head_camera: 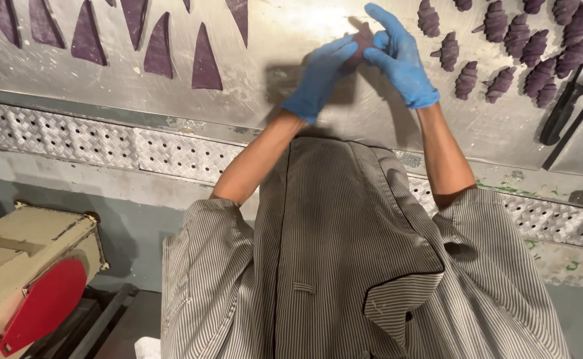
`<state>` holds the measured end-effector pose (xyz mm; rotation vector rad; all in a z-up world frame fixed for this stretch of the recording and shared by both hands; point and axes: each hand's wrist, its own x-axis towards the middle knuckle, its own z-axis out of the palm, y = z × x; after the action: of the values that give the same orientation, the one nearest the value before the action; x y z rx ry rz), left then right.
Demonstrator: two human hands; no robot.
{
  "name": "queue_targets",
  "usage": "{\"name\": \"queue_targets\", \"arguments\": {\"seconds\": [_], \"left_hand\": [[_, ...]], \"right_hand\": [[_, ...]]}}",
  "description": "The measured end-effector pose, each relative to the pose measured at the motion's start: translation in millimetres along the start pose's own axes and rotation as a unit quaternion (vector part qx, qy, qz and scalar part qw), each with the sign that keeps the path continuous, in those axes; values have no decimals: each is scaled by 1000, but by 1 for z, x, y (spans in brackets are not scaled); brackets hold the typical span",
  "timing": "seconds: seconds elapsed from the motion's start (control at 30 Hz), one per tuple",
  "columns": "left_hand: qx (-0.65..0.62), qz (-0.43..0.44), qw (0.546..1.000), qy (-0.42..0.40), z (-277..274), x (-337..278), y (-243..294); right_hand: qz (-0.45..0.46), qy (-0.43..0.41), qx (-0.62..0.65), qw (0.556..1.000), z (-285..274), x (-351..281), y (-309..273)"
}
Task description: Roll triangle-shaped pieces of purple dough into croissant-like shapes on a metal work table.
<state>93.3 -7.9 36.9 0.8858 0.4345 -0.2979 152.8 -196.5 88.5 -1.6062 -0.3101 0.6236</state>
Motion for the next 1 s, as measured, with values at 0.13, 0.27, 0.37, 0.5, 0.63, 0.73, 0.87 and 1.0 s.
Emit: {"name": "queue_targets", "arguments": {"seconds": [0.13,0.27,0.37,0.5,0.63,0.73,0.87,1.0], "left_hand": [[-4,-19,999,-35,22,-33,12],[34,29,997,-69,25,-40,8],[45,59,995,-66,28,-44,6],[68,64,992,-90,38,-54,4],[55,62,993,-88,43,-58,8],[35,27,995,-88,50,-58,5],[8,10,997,-77,65,-69,22],[-16,-3,996,-83,64,-65,8]], "right_hand": [[-1,-25,6,1000,-4,-18,-19],[-4,-22,-1,1000,-6,-33,-47],[-13,-15,-14,1000,-10,-42,-55],[-28,-6,-16,999,-11,-53,-61],[-35,2,-8,999,-18,-57,-61],[-44,2,2,999,-16,-60,-55],[-42,13,5,999,-20,-66,-55],[-36,22,28,999,-24,-70,-51]]}}
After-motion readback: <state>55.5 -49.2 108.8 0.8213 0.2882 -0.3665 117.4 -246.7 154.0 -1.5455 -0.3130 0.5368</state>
